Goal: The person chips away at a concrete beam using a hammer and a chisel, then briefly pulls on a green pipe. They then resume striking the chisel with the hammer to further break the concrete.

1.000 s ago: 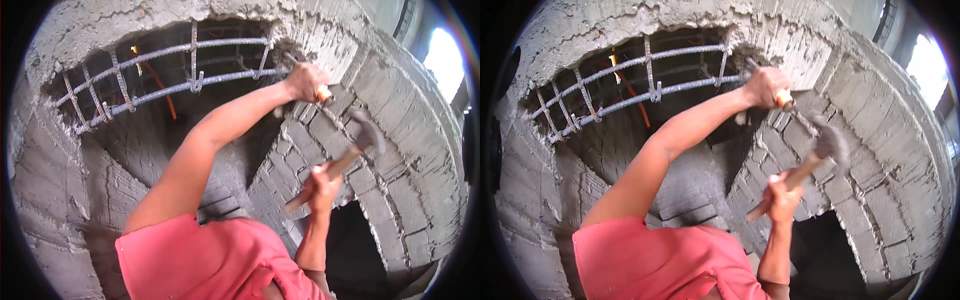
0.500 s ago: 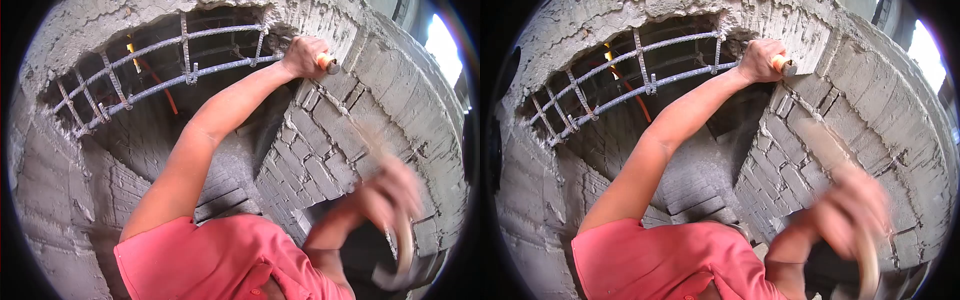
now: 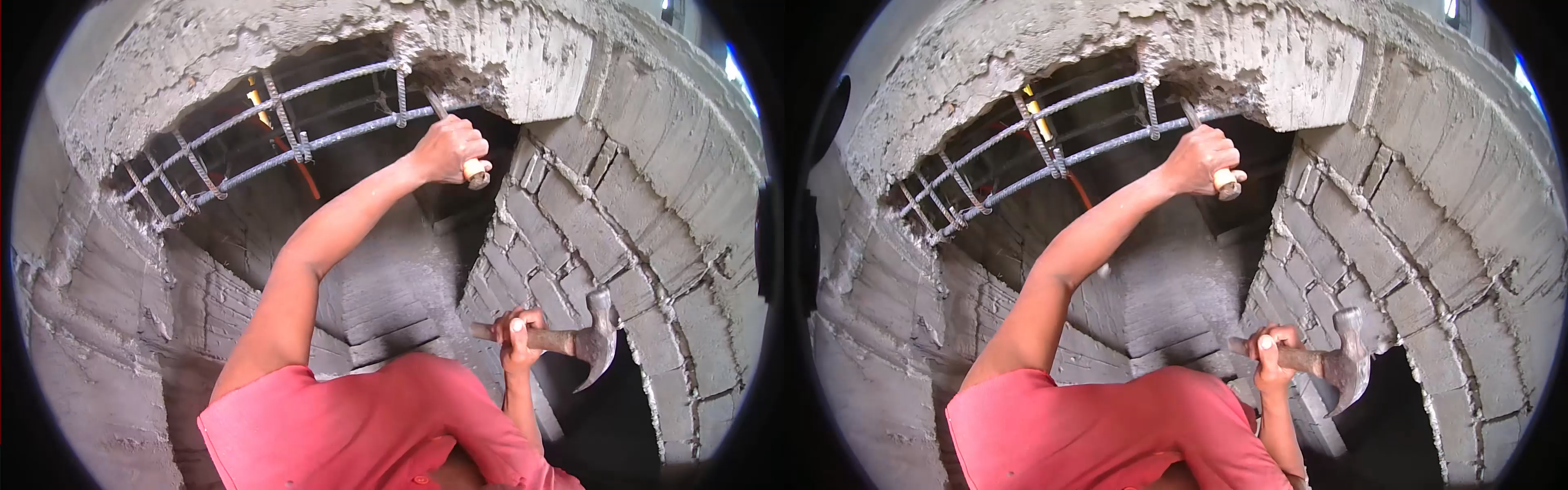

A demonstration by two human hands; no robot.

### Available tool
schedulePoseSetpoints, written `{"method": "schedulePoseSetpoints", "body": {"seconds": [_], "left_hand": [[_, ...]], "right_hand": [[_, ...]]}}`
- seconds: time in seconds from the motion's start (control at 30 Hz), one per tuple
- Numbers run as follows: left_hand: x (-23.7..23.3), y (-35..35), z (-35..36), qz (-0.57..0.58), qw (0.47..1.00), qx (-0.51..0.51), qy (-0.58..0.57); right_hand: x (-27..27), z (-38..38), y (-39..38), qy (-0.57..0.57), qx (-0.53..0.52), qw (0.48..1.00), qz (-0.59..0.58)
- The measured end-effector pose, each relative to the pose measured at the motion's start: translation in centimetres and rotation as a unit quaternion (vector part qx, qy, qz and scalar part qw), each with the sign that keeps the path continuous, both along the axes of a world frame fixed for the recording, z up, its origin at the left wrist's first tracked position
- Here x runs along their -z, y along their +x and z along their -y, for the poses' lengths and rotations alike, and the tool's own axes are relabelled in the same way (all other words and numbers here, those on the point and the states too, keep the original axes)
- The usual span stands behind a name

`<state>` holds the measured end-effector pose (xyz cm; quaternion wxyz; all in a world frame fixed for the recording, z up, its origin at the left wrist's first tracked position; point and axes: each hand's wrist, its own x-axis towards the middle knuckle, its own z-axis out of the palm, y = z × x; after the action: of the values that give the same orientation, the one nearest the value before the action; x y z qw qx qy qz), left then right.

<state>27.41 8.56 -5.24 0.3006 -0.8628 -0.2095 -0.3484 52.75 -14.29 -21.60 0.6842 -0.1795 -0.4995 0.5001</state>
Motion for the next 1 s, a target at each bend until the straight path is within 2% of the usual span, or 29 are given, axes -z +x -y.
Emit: {"method": "schedulePoseSetpoints", "body": {"seconds": [0.03, 0.07, 0.13, 0.2, 0.27, 0.33, 0.4, 0.43, 0.53, 0.6, 0.67, 0.83, 0.93, 1.0], "left_hand": [[-0.1, 0.1, 0.1, -0.005, 1.0, -0.017, 0.007], [-0.8, 0.5, -0.1, 0.023, 0.999, 0.034, 0.001], [-2.2, 1.9, 0.3, 0.097, 0.993, 0.062, -0.02], [-3.9, 4.1, 1.3, 0.146, 0.986, 0.075, -0.022], [-5.2, 5.7, 1.2, 0.08, 0.992, 0.086, 0.037], [-6.1, 7.3, 1.9, 0.028, 0.993, 0.091, 0.068], [-6.4, 8.4, 1.7, -0.003, 0.992, 0.1, 0.082], [-6.4, 8.8, 1.4, -0.008, 0.992, 0.099, 0.078], [-6.6, 9.0, 0.5, -0.033, 0.993, 0.079, 0.081], [-6.7, 8.7, 0.0, -0.038, 0.995, 0.063, 0.069], [-6.9, 8.2, -0.5, -0.051, 0.995, 0.052, 0.073], [-7.5, 7.4, -1.6, -0.076, 0.995, 0.017, 0.068], [-7.1, 7.7, -2.4, -0.062, 0.994, 0.008, 0.085], [-6.9, 7.8, -2.7, -0.08, 0.994, -0.019, 0.079]], "right_hand": [[1.3, 0.1, 0.8, -0.025, 0.016, 0.999, 0.013], [1.9, 0.3, 1.3, -0.037, 0.016, 0.999, 0.005], [2.8, 0.5, 2.2, -0.118, 0.037, 0.992, 0.029], [3.9, 0.5, 3.1, -0.132, 0.046, 0.989, 0.053], [4.5, 0.3, 3.5, -0.192, 0.055, 0.976, 0.093], [5.6, -0.4, 3.6, -0.188, 0.061, 0.978, 0.071], [5.6, -1.1, 3.8, -0.194, 0.128, 0.971, 0.061], [5.0, -1.4, 3.9, -0.216, 0.14, 0.966, 0.006], [6.0, -2.4, 5.6, -0.241, 0.142, 0.958, -0.06], [6.1, -2.7, 6.7, -0.25, 0.141, 0.956, -0.063], [6.2, -2.8, 7.6, -0.274, 0.147, 0.943, -0.115], [5.1, -3.6, 8.4, -0.28, 0.16, 0.939, -0.122], [4.5, -4.5, 8.7, -0.286, 0.148, 0.931, -0.171], [3.8, -4.7, 8.7, -0.216, 0.126, 0.942, -0.221]]}}
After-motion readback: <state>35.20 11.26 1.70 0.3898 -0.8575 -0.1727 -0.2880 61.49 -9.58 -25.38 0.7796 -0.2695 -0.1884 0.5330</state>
